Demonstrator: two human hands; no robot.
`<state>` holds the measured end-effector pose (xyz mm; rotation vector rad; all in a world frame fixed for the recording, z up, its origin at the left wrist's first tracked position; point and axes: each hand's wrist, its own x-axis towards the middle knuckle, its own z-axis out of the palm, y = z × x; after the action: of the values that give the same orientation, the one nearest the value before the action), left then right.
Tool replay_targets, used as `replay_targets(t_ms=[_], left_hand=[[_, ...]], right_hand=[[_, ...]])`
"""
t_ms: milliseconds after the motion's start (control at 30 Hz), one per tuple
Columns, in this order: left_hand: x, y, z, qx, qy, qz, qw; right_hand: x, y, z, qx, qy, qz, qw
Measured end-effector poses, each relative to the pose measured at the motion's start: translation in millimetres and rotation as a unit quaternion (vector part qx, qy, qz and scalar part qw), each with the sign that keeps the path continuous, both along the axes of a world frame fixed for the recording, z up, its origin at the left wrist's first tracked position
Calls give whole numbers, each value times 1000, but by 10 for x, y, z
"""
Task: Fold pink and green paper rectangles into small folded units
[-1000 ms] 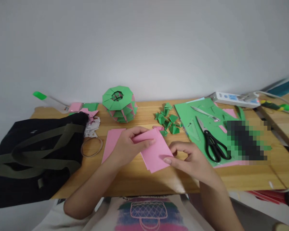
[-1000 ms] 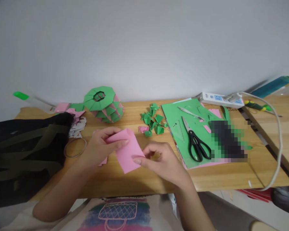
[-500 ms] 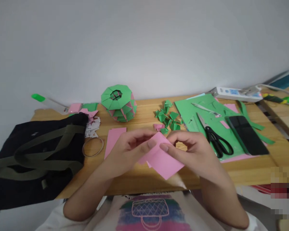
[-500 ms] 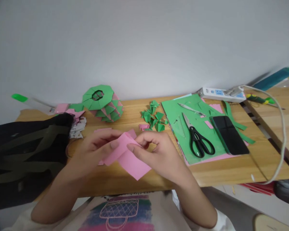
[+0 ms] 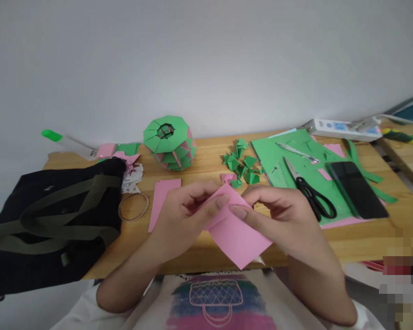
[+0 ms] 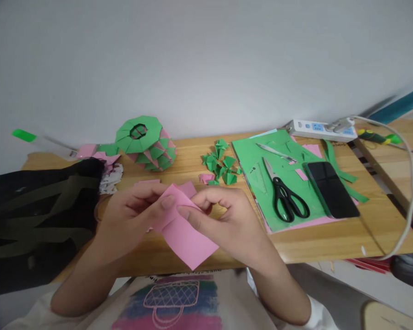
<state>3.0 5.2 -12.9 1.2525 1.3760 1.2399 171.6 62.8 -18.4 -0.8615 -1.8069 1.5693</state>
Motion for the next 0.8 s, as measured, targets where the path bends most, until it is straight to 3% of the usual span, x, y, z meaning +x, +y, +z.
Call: replay_targets(t_ms=[433,800], left_hand=[[27,7,-12,24,37,32,999],[32,60,-11,-19,-7,-1,1000]], right_hand=[[-9,-7,-8,-8,5,-10,1000],[-34,43,-70,-25,10,8,1000]])
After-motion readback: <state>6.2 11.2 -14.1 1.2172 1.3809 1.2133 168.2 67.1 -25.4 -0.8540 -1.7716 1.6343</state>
